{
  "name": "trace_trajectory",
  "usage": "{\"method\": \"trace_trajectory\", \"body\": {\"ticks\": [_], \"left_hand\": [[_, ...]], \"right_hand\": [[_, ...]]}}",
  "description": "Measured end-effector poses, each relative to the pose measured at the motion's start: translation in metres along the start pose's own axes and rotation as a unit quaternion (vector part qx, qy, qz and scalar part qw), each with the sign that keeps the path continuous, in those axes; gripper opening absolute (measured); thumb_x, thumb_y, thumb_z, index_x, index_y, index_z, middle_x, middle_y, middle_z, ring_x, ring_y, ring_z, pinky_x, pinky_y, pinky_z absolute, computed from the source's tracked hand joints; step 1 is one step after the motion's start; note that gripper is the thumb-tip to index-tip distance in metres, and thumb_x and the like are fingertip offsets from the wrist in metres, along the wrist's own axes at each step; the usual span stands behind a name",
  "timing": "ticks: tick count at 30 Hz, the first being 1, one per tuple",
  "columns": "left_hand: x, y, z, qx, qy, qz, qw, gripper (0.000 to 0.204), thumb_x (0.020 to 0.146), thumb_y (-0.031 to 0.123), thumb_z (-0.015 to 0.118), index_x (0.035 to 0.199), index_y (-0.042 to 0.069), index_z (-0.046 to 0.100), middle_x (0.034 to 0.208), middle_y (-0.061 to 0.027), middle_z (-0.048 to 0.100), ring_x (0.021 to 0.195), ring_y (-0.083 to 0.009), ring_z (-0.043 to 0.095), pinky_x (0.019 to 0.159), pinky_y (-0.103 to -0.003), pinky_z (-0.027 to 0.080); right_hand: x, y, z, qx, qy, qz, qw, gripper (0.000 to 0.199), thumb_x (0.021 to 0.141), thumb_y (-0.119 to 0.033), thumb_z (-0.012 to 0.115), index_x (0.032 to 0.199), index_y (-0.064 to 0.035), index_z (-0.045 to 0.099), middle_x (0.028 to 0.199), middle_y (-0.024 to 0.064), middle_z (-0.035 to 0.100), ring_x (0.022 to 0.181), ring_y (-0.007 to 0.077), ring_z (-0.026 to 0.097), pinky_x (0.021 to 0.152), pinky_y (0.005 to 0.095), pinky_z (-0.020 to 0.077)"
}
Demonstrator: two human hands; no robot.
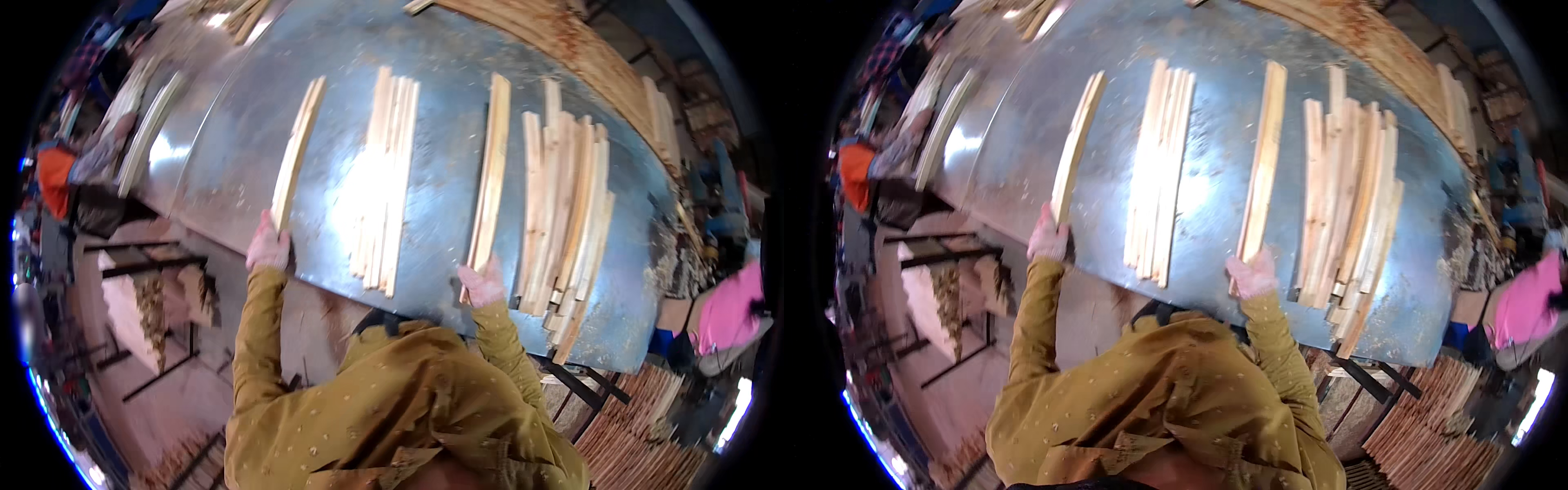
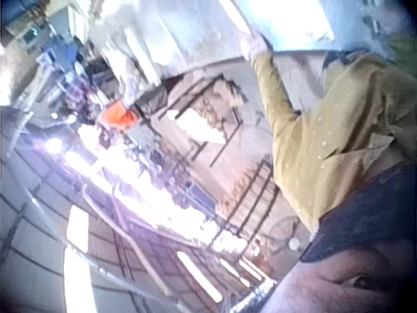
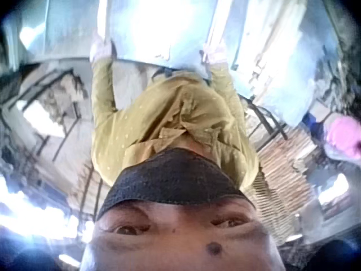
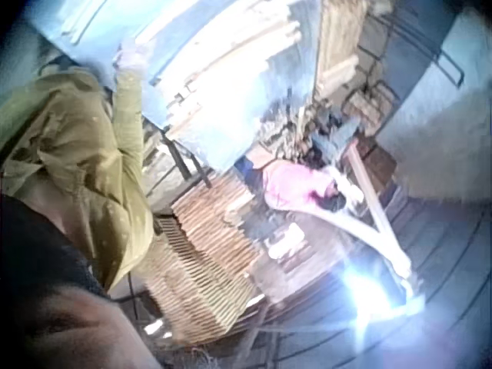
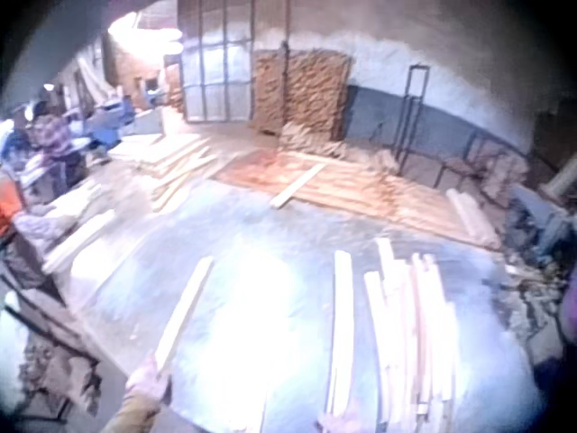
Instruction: The person sorts and organizes thin wooden planks on a metal workbench. They pick up planks from a pile, align them, and place them into neat stacks. The person occasionally moves stacks to different positions on the table to make space for new piles.
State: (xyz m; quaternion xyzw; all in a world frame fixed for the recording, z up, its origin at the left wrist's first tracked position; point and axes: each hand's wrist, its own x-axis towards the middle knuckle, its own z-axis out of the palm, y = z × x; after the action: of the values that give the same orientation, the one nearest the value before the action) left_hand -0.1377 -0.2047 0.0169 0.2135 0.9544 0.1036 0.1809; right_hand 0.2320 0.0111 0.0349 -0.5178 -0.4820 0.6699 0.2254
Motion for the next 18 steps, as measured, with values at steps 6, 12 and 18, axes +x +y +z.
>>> {"method": "trace_trajectory", "body": {"ticks": [6,12,18], "left_hand": [[-0.017,0.006,0.012,0.116,0.229,0.068,0.964,0.084,0.080,0.026,0.073,0.149,0.005,0.031,0.149,-0.0240,0.038,0.134,-0.0414,0.041,0.107,-0.046,0.040],[-0.058,0.043,0.029,-0.276,0.203,0.116,0.932,0.070,0.082,0.010,0.071,0.144,0.000,0.040,0.130,-0.0194,0.053,0.114,-0.0293,0.055,0.098,-0.036,0.046],[-0.107,0.187,0.062,-0.177,-0.102,0.242,0.949,0.074,0.086,0.024,0.067,0.146,-0.002,0.033,0.139,-0.0236,0.044,0.129,-0.0332,0.043,0.108,-0.043,0.037]], "right_hand": [[0.181,-0.225,0.056,-0.173,0.136,-0.247,0.944,0.064,0.081,-0.046,0.071,0.123,-0.0010,0.053,0.107,0.0207,0.068,0.099,0.0291,0.066,0.086,0.0403,0.0514],[0.207,-0.179,0.004,-0.475,0.237,-0.258,0.807,0.082,0.077,-0.050,0.068,0.141,-0.0051,0.043,0.136,0.0224,0.053,0.125,0.0379,0.052,0.104,0.0453,0.0420],[0.063,-0.054,-0.175,-0.579,0.349,0.110,0.729,0.105,0.072,-0.059,0.073,0.149,-0.0020,0.030,0.147,0.0298,0.038,0.138,0.0426,0.035,0.115,0.0476,0.0285]]}}
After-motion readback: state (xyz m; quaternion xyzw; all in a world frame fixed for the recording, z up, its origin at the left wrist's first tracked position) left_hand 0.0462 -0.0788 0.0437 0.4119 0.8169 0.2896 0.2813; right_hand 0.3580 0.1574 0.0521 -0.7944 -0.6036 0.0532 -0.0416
